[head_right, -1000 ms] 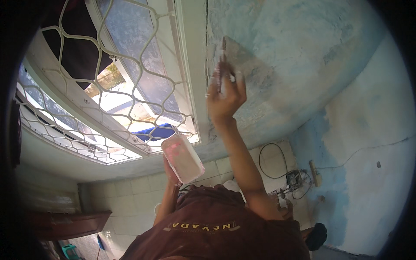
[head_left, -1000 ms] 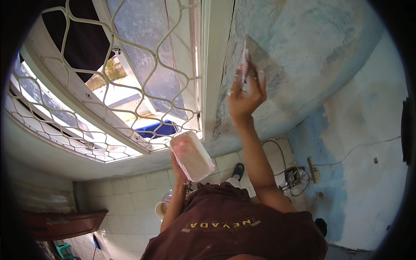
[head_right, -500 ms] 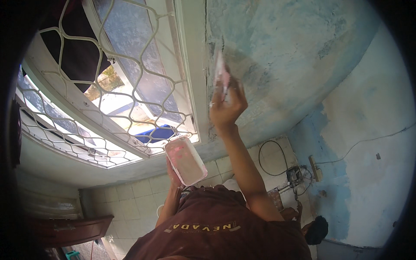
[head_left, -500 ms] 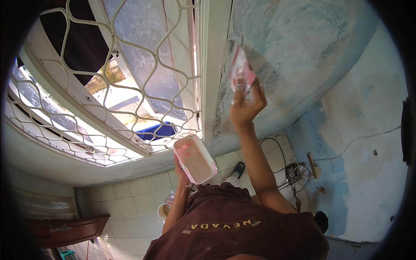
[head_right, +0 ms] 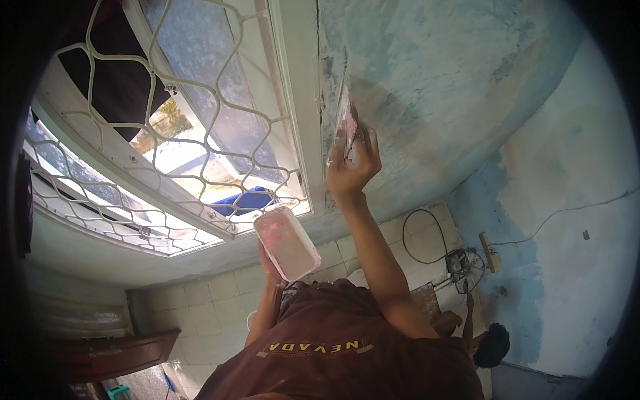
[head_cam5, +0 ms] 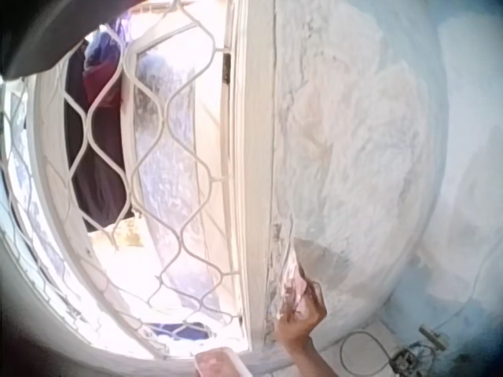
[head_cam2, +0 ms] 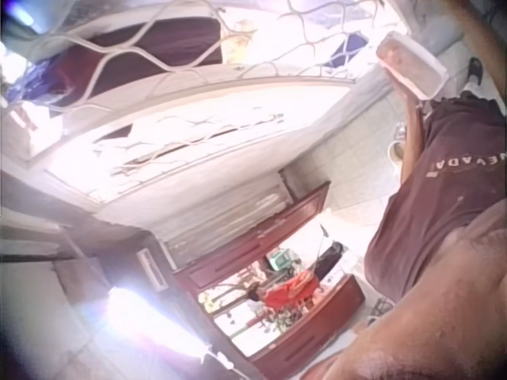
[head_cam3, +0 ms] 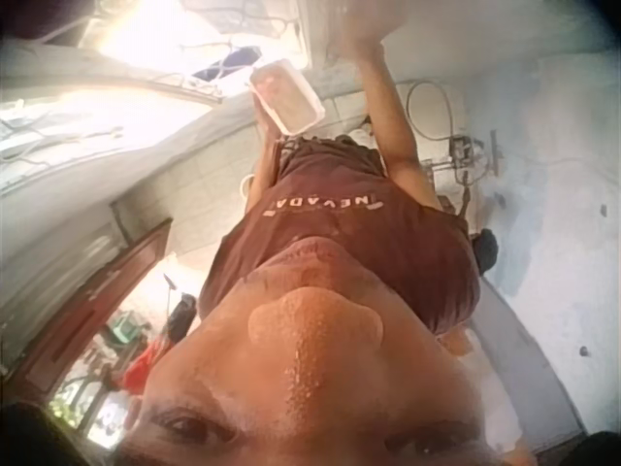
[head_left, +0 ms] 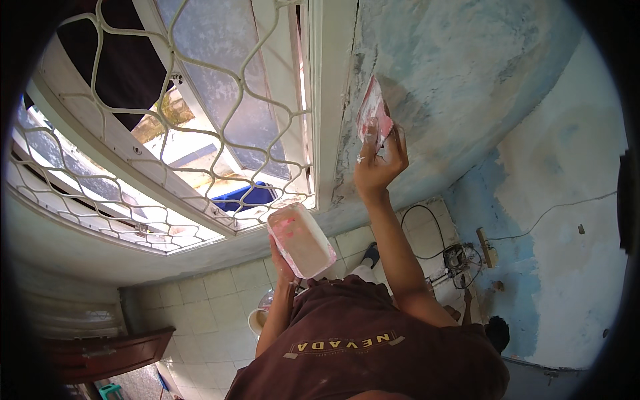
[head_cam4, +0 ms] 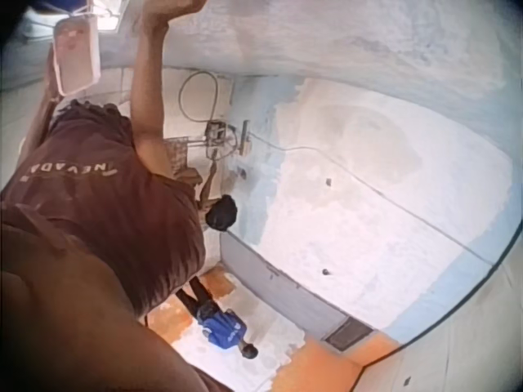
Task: The person applies putty to a wall using a spatula, scooping material from a pink container and smoothing it over damaged areas near a window frame.
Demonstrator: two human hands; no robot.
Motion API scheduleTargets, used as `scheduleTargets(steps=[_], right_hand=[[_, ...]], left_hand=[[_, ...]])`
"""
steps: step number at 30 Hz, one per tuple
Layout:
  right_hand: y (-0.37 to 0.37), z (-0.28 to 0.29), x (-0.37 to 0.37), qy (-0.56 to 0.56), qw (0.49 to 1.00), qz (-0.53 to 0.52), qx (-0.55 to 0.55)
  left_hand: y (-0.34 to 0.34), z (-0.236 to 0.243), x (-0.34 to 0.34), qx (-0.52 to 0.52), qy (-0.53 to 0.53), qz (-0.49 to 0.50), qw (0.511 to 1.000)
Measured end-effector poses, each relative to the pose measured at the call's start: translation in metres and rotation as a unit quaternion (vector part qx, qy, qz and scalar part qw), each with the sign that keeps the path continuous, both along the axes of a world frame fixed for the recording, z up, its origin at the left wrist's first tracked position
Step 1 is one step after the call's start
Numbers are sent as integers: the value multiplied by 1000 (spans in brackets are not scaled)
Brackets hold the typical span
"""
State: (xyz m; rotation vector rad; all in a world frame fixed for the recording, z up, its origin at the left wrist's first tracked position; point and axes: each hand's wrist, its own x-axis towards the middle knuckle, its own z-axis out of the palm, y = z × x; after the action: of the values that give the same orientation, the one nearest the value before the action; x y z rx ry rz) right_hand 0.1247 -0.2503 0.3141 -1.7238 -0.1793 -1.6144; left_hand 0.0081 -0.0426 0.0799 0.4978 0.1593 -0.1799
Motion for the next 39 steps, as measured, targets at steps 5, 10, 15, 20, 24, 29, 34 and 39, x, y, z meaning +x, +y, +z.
scheduleTargets(steps=[5, 10, 15, 20, 24, 29, 34, 39], right_hand=[[26, -17, 10, 32, 998, -38, -49], [40, -21, -8, 67, 997, 14, -45], [23, -31, -1, 14, 999, -34, -15], [53, -35, 17, 95, 992, -74, -45], [55, -54, 3, 98, 993, -22, -68], [25, -60, -5, 69, 994, -86, -29], [38, -48, 9, 110, 991, -67, -41], [44, -58, -6, 98, 992, -6, -78]], left_hand=[[-1, 4, 0, 8, -7, -20, 1000], [-3, 3, 0, -1, -9, -33, 999], [-2, -1, -3, 5, -17, -24, 1000], [-6, 1, -5, -8, 3, -27, 1000], [-5, -5, -5, -7, 4, -26, 1000], [-4, -6, -9, -16, 6, -20, 1000], [-8, -9, -13, -33, 16, -26, 999], [-8, -10, -15, -30, 18, -30, 999]])
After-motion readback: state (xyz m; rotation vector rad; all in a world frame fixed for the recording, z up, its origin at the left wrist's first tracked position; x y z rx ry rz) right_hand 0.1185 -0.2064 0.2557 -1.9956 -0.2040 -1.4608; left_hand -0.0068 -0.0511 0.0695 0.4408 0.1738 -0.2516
